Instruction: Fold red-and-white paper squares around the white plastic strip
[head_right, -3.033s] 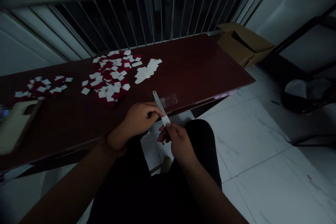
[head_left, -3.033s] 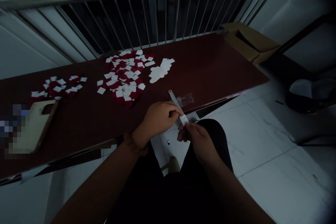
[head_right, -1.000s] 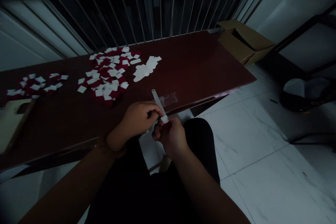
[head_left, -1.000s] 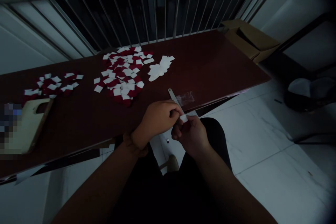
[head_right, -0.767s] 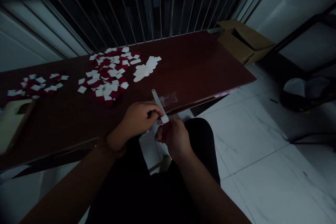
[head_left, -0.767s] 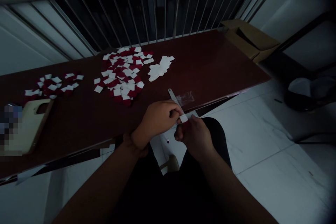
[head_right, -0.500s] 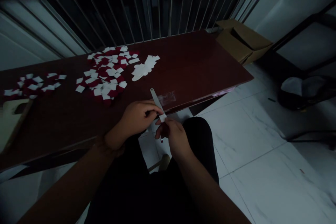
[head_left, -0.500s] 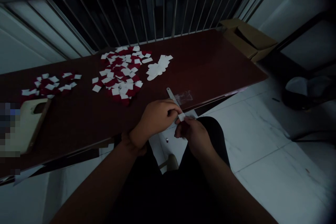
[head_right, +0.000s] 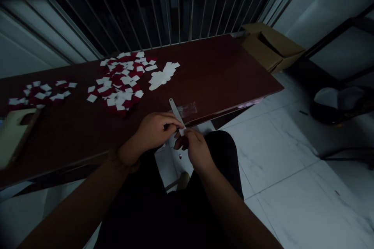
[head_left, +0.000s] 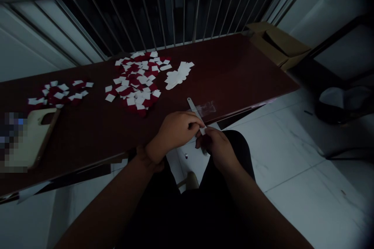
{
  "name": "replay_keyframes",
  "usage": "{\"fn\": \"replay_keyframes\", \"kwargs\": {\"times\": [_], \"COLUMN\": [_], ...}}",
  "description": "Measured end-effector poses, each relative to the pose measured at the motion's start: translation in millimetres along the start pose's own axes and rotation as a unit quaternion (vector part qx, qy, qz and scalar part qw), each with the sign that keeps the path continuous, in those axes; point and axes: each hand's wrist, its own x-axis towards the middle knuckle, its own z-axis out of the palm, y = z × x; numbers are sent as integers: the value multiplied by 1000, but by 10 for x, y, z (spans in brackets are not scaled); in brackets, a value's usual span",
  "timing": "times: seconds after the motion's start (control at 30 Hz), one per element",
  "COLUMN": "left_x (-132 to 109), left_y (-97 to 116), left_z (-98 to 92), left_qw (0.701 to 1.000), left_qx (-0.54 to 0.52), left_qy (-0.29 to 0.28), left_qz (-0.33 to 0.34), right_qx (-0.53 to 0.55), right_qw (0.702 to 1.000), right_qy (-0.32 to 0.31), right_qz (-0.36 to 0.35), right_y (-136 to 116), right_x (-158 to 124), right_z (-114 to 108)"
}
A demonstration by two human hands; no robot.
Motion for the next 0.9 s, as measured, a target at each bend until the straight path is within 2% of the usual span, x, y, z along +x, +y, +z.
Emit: {"fn": "replay_keyframes", "kwargs": {"times": [0.1, 0.23, 0.3, 0.37, 0.43, 0.5, 0.57, 0.73, 0.9], "left_x": [-92, -478, -660, -733, -687, -572, -462, -402, -447], "left_y": [51, 215, 284, 316, 320, 315, 324, 401, 408], "left_z": [-10, 125, 273, 438, 582, 683, 736, 774, 782], "left_qw": [999, 985, 969, 928, 861, 799, 763, 724, 715], "left_qx": [-23, -88, -156, -269, -394, -483, -522, -540, -544], "left_qy": [34, 146, 168, 168, 166, 167, 172, 207, 216], "left_qz": [4, -17, -91, -194, -275, -317, -341, -377, -382], "right_qx": [-1, -38, -84, -121, -139, -146, -157, -169, -163], "right_qw": [1000, 998, 993, 986, 983, 981, 979, 976, 978], "right_qy": [-10, -1, 8, 14, 14, 12, 14, 17, 13], "right_qz": [-3, -53, -86, -109, -120, -124, -129, -132, -131], "right_y": [14, 30, 30, 32, 36, 39, 37, 43, 64], "right_x": [-31, -100, -126, -138, -138, -133, -131, -131, -127], "right_z": [-28, -116, -166, -206, -227, -231, -226, -215, -232]}}
